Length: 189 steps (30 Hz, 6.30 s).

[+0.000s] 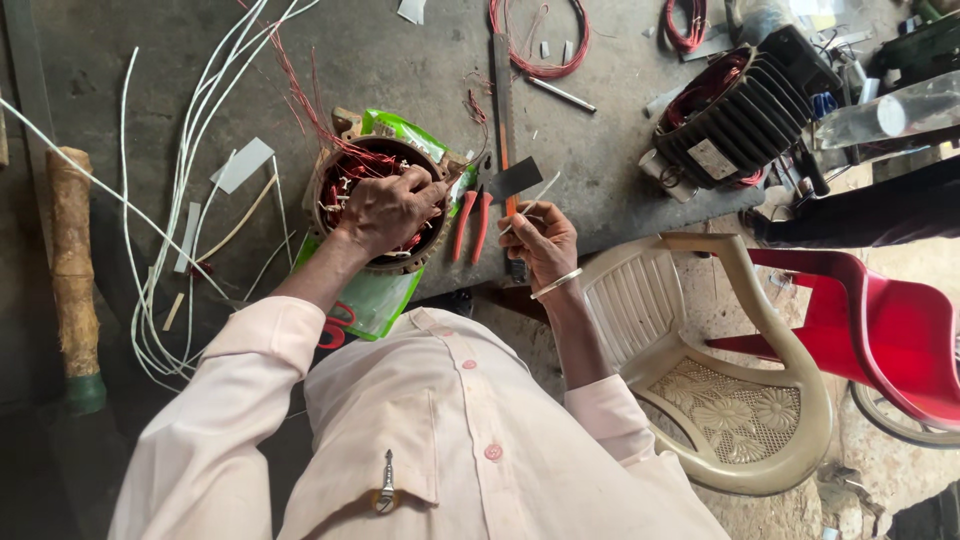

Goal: The person works on an electric motor stator placed on a workbench, cutting lengths of white insulating material with scissors and fitting the pieces by hand between the copper coil windings inside the stator. They occasionally use red-handled pliers to help position the insulation and press the coils as they work around the stator.

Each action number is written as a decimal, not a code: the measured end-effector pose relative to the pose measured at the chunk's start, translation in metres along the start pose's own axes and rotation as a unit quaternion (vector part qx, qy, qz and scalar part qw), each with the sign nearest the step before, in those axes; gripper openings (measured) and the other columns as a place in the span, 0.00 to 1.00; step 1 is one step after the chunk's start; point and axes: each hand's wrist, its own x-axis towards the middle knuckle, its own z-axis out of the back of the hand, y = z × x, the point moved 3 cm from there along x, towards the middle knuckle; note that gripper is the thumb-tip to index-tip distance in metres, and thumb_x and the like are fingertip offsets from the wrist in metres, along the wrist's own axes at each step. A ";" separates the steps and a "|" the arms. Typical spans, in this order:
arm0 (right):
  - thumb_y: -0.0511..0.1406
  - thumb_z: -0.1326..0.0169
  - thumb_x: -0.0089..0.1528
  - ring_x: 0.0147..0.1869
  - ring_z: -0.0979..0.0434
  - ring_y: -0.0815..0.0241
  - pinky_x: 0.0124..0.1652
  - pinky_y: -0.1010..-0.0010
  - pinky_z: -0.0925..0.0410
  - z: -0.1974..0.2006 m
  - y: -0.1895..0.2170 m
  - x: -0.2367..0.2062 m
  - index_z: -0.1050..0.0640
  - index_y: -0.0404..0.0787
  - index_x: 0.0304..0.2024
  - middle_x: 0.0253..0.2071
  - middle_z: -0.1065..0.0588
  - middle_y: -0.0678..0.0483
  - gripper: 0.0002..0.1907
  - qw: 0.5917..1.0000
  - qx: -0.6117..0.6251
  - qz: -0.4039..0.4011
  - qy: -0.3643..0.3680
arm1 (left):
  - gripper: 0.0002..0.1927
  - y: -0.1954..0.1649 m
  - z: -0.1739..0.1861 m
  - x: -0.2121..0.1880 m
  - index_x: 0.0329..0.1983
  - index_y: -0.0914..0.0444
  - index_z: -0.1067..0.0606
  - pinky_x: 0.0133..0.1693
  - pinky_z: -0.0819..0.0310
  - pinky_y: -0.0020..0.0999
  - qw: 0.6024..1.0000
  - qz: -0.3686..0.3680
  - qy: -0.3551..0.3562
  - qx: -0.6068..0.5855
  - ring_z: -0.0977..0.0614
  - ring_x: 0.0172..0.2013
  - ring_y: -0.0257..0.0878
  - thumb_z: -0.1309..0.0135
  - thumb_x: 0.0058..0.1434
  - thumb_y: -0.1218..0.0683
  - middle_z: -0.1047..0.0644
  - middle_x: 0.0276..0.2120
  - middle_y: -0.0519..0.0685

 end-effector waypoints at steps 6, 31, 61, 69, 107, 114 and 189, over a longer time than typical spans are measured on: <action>0.36 0.38 0.65 0.36 0.18 0.63 0.33 0.74 0.28 -0.014 0.009 0.000 0.25 0.38 0.48 0.39 0.19 0.50 0.13 0.999 -0.027 0.023 0.008 | 0.07 -0.004 0.004 0.007 0.43 0.51 0.19 0.29 0.22 0.37 1.000 0.001 -0.029 -0.004 0.16 0.30 0.39 0.47 0.70 0.50 0.20 0.30 0.44; 0.33 0.41 0.69 0.48 0.15 0.59 0.43 0.72 0.24 -0.058 0.016 0.020 0.25 0.35 0.48 0.48 0.18 0.47 0.09 0.980 -0.045 0.186 0.058 | 0.09 -0.022 0.016 0.010 0.42 0.54 0.18 0.32 0.24 0.44 0.993 0.001 -0.075 -0.086 0.17 0.32 0.48 0.44 0.59 0.58 0.21 0.29 0.49; 0.33 0.40 0.67 0.46 0.15 0.58 0.40 0.73 0.24 -0.056 0.002 0.023 0.24 0.34 0.46 0.44 0.18 0.46 0.09 0.986 -0.049 0.152 0.050 | 0.06 -0.022 0.011 0.004 0.42 0.56 0.18 0.33 0.23 0.42 0.996 -0.005 -0.065 -0.054 0.16 0.34 0.46 0.42 0.63 0.57 0.20 0.31 0.48; 0.28 0.36 0.65 0.41 0.20 0.68 0.42 0.75 0.26 -0.055 -0.002 0.030 0.21 0.31 0.48 0.39 0.19 0.52 0.11 0.982 -0.068 0.159 0.080 | 0.08 -0.017 0.010 -0.004 0.44 0.55 0.17 0.34 0.22 0.41 0.990 0.033 -0.082 -0.109 0.16 0.34 0.45 0.41 0.64 0.52 0.18 0.35 0.48; 0.36 0.37 0.65 0.44 0.20 0.67 0.40 0.72 0.25 -0.071 0.014 0.019 0.20 0.35 0.50 0.42 0.20 0.48 0.14 0.927 -0.261 0.218 0.155 | 0.07 -0.013 -0.004 -0.005 0.43 0.51 0.16 0.31 0.23 0.43 0.995 0.049 -0.061 -0.060 0.17 0.29 0.46 0.43 0.66 0.51 0.21 0.33 0.46; 0.38 0.44 0.70 0.35 0.26 0.66 0.35 0.71 0.31 -0.070 0.016 0.018 0.18 0.37 0.53 0.34 0.24 0.52 0.14 0.886 -0.368 0.273 0.071 | 0.08 -0.011 -0.008 -0.004 0.43 0.51 0.16 0.30 0.23 0.43 0.993 0.069 -0.061 -0.068 0.18 0.28 0.46 0.42 0.68 0.46 0.22 0.32 0.46; 0.30 0.34 0.59 0.31 0.21 0.60 0.30 0.70 0.30 -0.112 -0.028 0.040 0.17 0.38 0.38 0.35 0.21 0.50 0.06 0.866 -0.390 0.305 0.075 | 0.12 0.005 -0.005 -0.032 0.47 0.61 0.23 0.38 0.21 0.39 0.941 0.219 -0.183 -0.180 0.13 0.38 0.45 0.39 0.61 0.61 0.16 0.37 0.49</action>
